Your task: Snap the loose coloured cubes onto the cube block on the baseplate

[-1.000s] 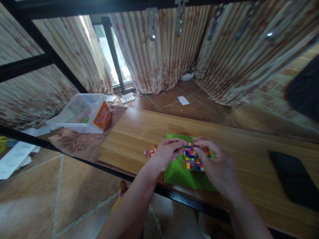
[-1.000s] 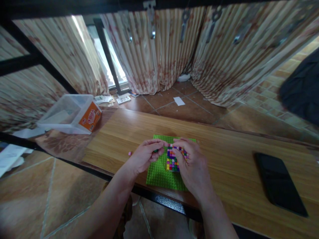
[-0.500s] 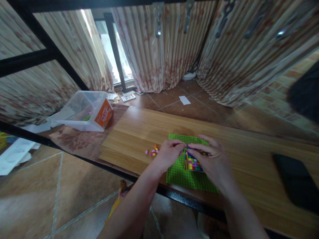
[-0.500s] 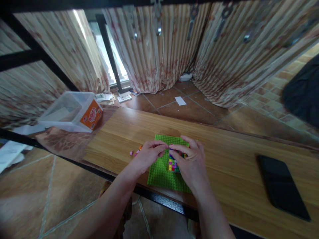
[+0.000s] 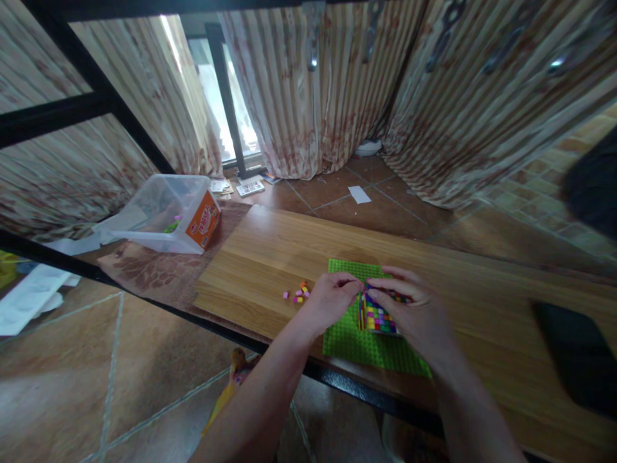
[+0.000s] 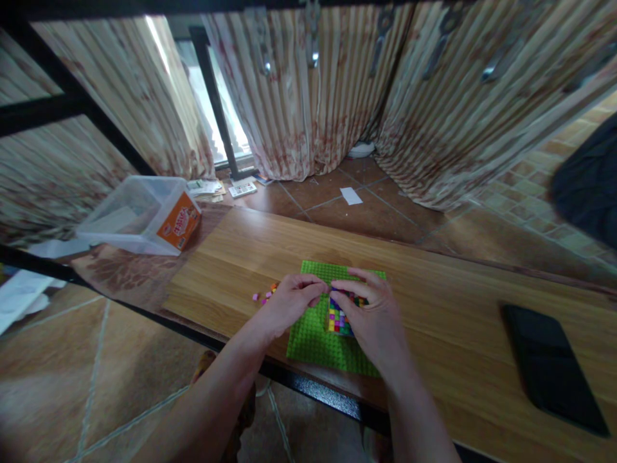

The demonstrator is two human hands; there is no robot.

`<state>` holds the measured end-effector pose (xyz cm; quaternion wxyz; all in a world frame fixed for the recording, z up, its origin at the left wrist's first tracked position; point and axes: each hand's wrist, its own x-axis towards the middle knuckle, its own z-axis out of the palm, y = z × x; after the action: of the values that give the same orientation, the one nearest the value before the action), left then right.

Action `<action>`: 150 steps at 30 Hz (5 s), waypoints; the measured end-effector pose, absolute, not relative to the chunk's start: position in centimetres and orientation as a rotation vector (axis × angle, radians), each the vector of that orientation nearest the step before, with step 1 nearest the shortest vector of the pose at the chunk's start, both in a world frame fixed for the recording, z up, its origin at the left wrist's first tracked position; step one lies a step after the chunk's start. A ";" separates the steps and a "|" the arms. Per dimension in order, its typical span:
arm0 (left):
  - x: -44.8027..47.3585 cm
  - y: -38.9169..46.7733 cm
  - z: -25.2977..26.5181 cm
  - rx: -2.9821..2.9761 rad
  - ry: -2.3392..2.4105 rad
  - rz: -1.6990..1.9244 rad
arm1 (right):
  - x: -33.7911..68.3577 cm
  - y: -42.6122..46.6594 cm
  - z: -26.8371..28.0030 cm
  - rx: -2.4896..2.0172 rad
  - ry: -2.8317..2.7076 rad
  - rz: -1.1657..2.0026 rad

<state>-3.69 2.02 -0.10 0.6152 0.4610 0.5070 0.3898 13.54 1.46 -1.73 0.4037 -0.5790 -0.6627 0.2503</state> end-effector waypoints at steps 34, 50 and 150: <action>-3.6 2.1 -0.5 1.174 1.137 1.044 | 12.7 2.0 -0.2 -1.553 -1.642 0.709; -3.7 2.5 -1.0 1.217 1.172 1.040 | 12.8 2.2 -0.3 -1.558 -1.605 0.775; -3.4 2.4 -1.2 1.159 1.062 0.979 | 12.6 0.3 0.4 -1.359 -1.765 0.553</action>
<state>-3.37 2.41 -1.22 0.6012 0.5001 0.4584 0.4223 12.58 0.34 0.38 0.4106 -0.5400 -0.7011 0.2197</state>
